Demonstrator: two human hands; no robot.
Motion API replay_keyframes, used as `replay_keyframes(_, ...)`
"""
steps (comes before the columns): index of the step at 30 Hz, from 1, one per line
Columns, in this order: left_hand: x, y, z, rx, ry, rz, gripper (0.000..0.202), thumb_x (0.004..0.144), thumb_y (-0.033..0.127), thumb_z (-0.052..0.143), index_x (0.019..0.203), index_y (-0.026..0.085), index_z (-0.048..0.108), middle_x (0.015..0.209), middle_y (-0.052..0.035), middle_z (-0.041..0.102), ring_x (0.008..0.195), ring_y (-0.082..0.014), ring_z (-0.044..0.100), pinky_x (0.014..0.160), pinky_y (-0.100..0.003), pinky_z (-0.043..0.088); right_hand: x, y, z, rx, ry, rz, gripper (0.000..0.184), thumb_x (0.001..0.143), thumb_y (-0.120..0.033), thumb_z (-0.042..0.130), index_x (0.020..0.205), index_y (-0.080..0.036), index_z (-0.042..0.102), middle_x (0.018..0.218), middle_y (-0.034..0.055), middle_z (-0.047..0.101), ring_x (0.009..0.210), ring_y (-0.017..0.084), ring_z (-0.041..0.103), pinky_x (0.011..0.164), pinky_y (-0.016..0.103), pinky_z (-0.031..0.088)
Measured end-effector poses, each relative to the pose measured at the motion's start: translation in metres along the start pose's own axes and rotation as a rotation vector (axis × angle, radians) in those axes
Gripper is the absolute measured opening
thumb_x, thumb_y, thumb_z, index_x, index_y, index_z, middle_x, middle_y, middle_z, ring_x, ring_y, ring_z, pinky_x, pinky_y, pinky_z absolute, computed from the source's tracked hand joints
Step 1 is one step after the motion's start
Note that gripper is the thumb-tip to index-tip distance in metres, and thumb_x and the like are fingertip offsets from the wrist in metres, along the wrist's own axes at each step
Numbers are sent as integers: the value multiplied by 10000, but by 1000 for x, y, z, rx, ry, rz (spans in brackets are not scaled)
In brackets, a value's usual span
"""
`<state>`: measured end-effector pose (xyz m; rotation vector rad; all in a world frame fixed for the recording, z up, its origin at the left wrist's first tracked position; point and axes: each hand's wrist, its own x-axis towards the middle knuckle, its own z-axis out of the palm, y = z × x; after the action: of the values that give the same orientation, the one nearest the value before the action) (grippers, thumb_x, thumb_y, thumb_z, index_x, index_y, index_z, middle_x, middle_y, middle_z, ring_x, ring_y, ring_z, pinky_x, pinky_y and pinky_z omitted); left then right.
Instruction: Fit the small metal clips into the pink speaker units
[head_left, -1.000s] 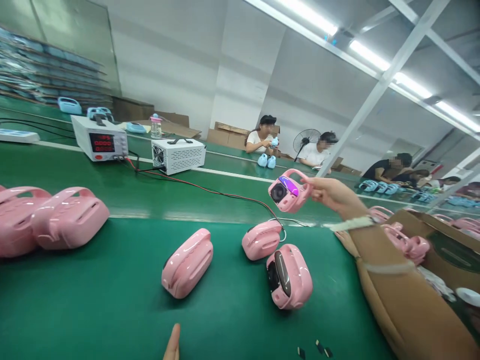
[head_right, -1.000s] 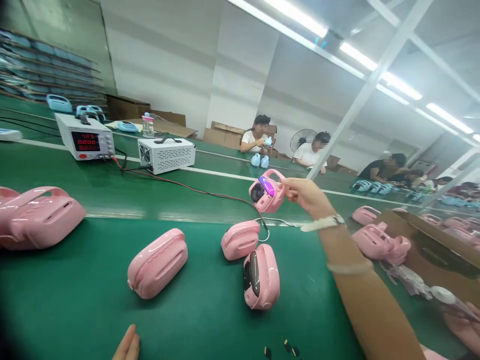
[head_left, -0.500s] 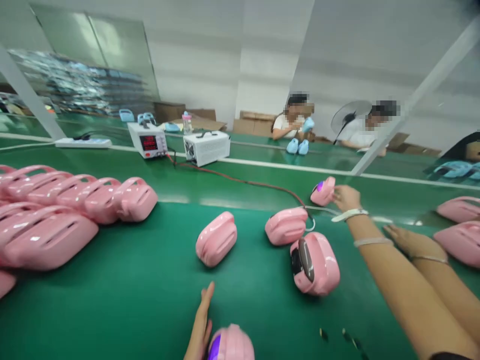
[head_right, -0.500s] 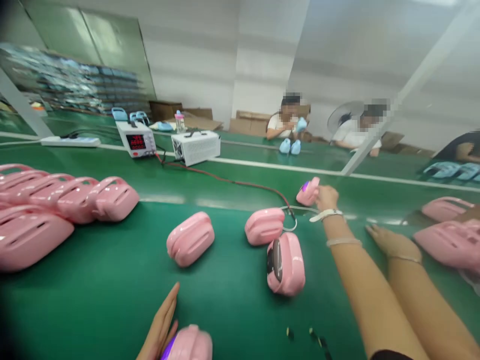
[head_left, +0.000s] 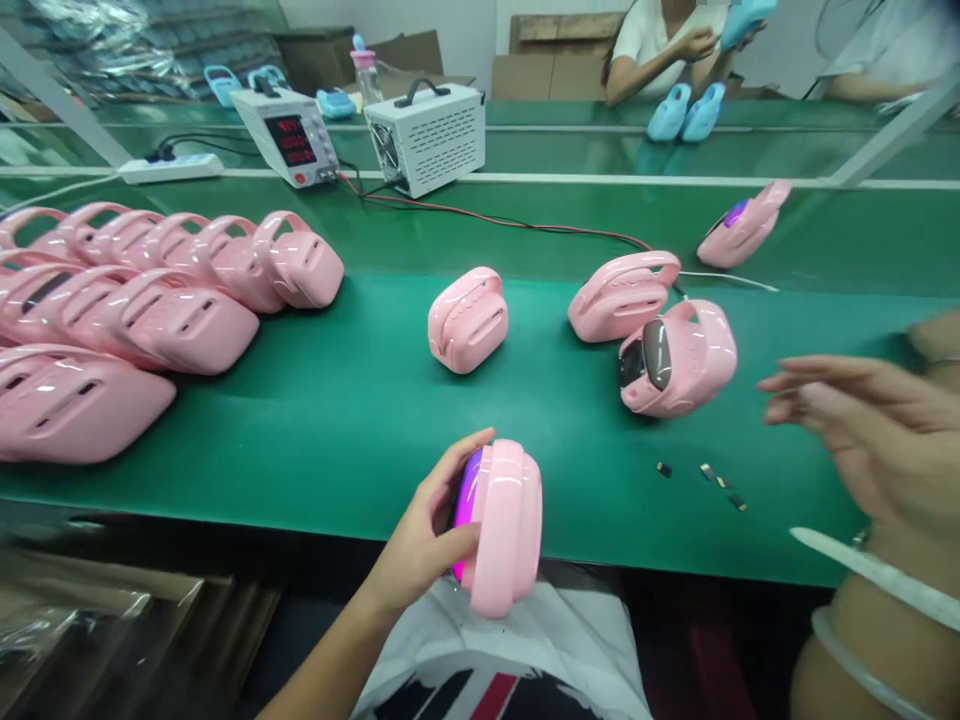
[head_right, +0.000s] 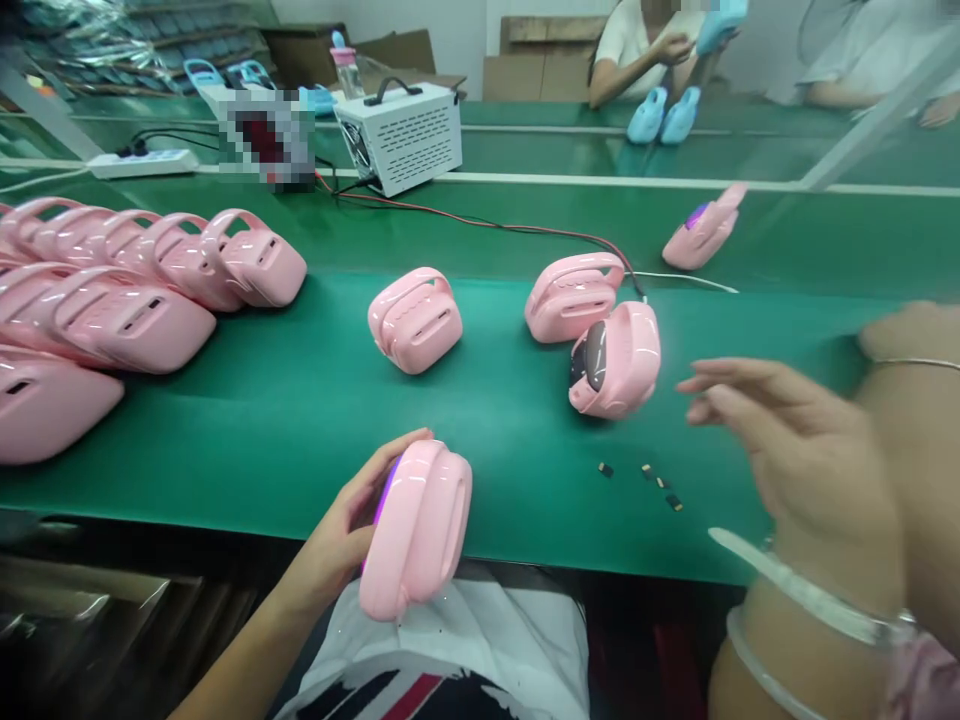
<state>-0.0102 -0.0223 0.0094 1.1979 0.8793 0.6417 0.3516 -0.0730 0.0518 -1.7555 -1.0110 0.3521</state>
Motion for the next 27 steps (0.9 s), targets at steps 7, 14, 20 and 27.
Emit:
replay_keyframes(7, 1, 8, 6, 179, 63, 22, 710, 709, 327, 746, 1367, 255, 488, 1427, -86, 520, 1295, -337, 507, 1032, -352, 475, -11, 8, 14, -27, -161, 141, 334, 673, -436, 764, 937, -233, 737, 898, 96, 734, 690, 204, 645, 647, 345, 539)
replay_keyframes(14, 7, 12, 8, 132, 87, 26, 660, 685, 348, 765, 1298, 239, 547, 1311, -86, 602, 1205, -324, 570, 1054, -388, 447, -6, 15, 17, -28, -182, 105, 433, 697, -502, 742, 1027, -225, 707, 931, 66, 722, 691, 187, 655, 669, 345, 565)
replay_keyframes(20, 7, 5, 17, -19, 175, 126, 668, 591, 315, 816, 1210, 202, 593, 1228, -83, 643, 1142, -288, 602, 997, -335, 483, -4, 32, 22, 34, -190, 86, 525, 668, -481, 784, 1116, -231, 675, 1099, 92, 704, 843, 229, 671, 699, 365, 578)
replay_keyframes(27, 34, 16, 46, -213, 373, 189, 608, 598, 235, 771, 1171, 177, 577, 1200, -89, 661, 1079, -265, 638, 907, -323, 526, -56, -52, 62, 75, -120, -313, 146, 884, -348, 633, 879, -227, 715, 720, 19, 681, 573, 140, 566, 557, 278, 474)
